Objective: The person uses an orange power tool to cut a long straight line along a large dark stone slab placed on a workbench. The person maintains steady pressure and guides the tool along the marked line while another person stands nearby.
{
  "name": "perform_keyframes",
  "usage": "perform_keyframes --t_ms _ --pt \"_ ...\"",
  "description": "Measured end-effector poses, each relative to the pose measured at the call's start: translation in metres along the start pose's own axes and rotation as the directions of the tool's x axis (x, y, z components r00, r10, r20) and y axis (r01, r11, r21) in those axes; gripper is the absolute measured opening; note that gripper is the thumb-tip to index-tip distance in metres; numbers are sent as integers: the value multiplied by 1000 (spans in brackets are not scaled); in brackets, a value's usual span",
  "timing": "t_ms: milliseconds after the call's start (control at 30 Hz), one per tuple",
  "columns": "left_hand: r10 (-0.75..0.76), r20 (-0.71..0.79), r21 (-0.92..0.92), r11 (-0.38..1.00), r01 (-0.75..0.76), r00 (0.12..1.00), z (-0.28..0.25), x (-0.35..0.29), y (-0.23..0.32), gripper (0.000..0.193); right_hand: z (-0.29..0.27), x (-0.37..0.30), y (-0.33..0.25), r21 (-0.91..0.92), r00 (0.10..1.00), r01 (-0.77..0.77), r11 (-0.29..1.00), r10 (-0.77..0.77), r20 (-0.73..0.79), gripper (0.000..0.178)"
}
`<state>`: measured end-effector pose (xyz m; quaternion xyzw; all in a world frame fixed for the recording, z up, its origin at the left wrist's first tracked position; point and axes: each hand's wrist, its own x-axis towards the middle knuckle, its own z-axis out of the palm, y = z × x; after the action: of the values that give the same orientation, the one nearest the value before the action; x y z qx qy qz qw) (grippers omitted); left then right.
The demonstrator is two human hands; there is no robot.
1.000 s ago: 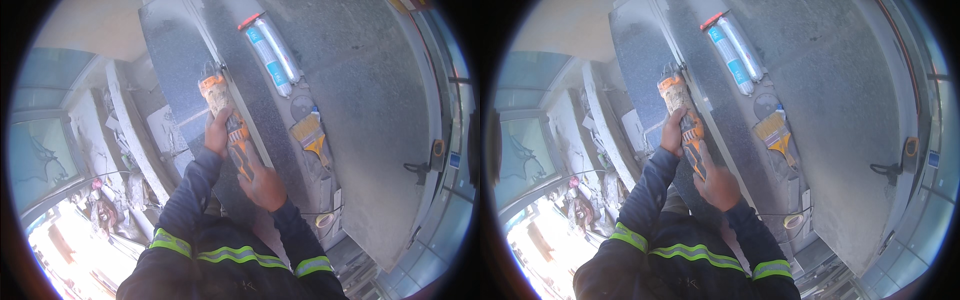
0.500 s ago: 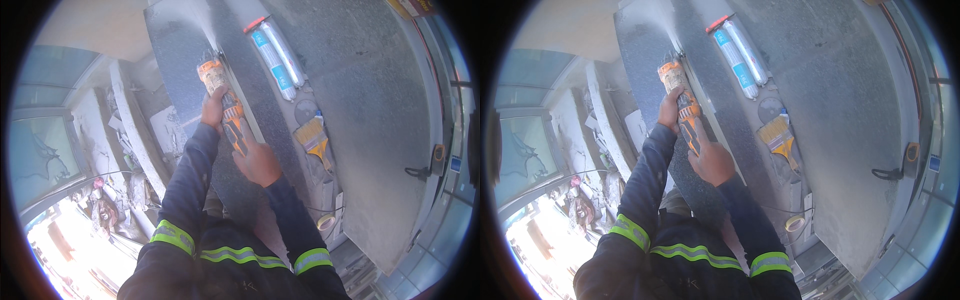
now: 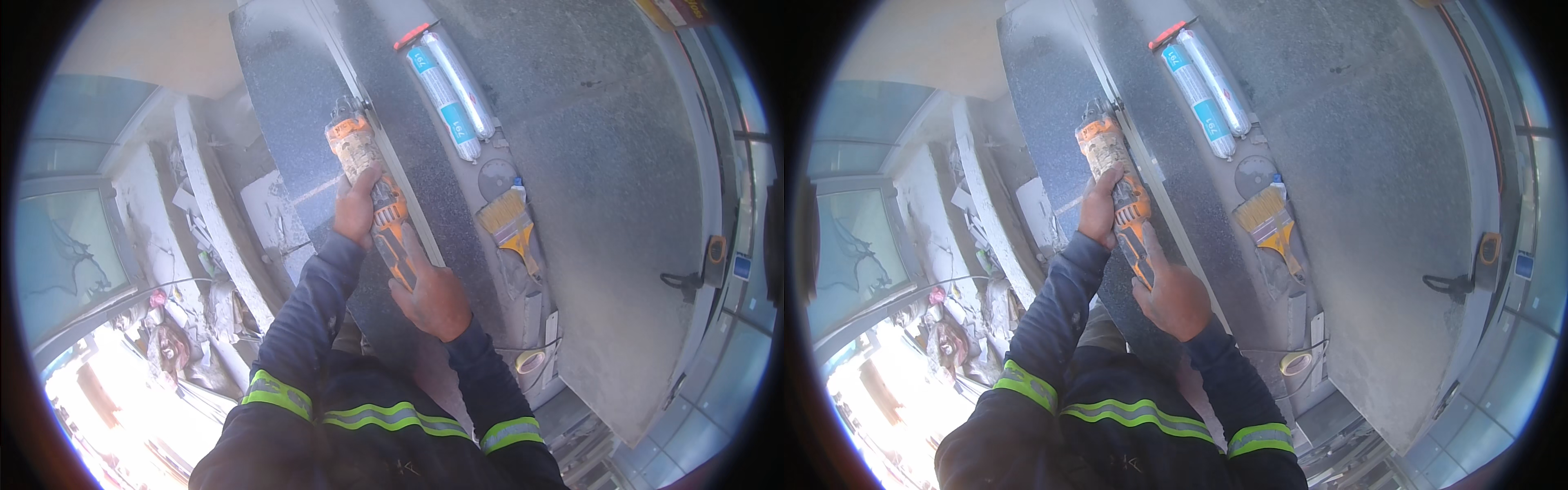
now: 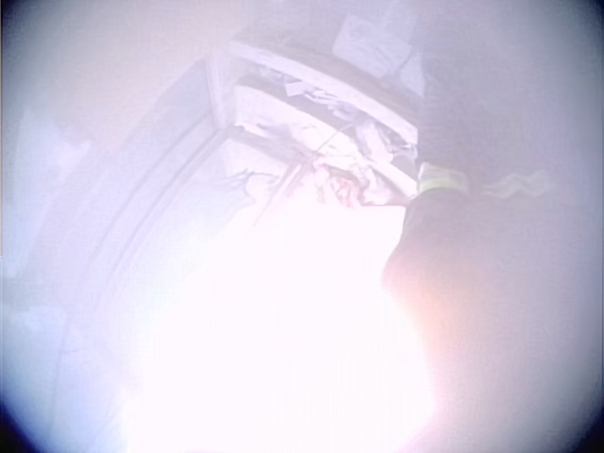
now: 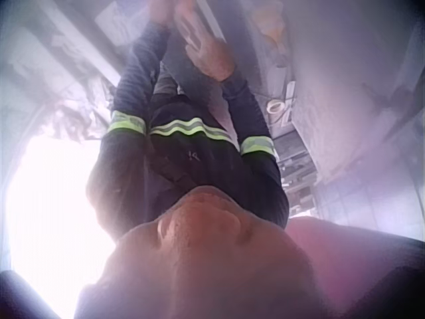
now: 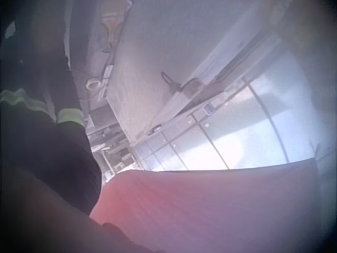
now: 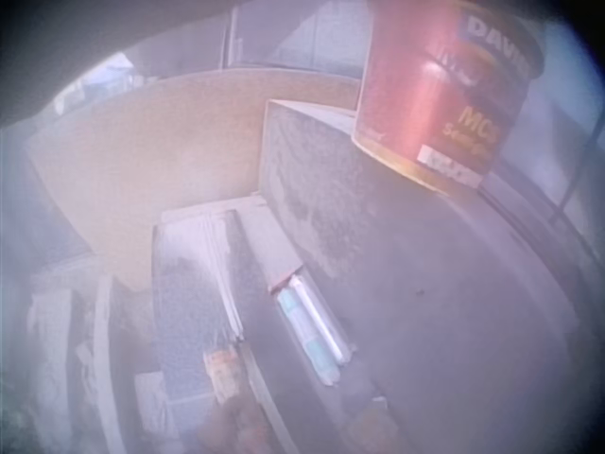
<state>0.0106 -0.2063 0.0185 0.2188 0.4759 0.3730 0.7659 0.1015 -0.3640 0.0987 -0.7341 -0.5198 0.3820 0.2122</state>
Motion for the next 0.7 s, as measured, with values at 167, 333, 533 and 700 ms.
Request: perform_keyframes --t_ms 167,333,533,700 --pt "-40 44 16 999 40 998 -5 13 6 49 6 12 8 18 999 35 999 -34 -21 93" --pt "-16 21 27 1000 15 1000 -4 32 12 42 8 32 7 11 997 59 998 -59 -42 93" --pt "-55 -9 36 998 55 998 -8 50 23 39 10 50 -3 -30 999 36 999 -37 -37 92" --pt "-38 16 12 999 38 999 -7 27 12 42 6 19 -5 -24 999 29 999 -30 -42 92"
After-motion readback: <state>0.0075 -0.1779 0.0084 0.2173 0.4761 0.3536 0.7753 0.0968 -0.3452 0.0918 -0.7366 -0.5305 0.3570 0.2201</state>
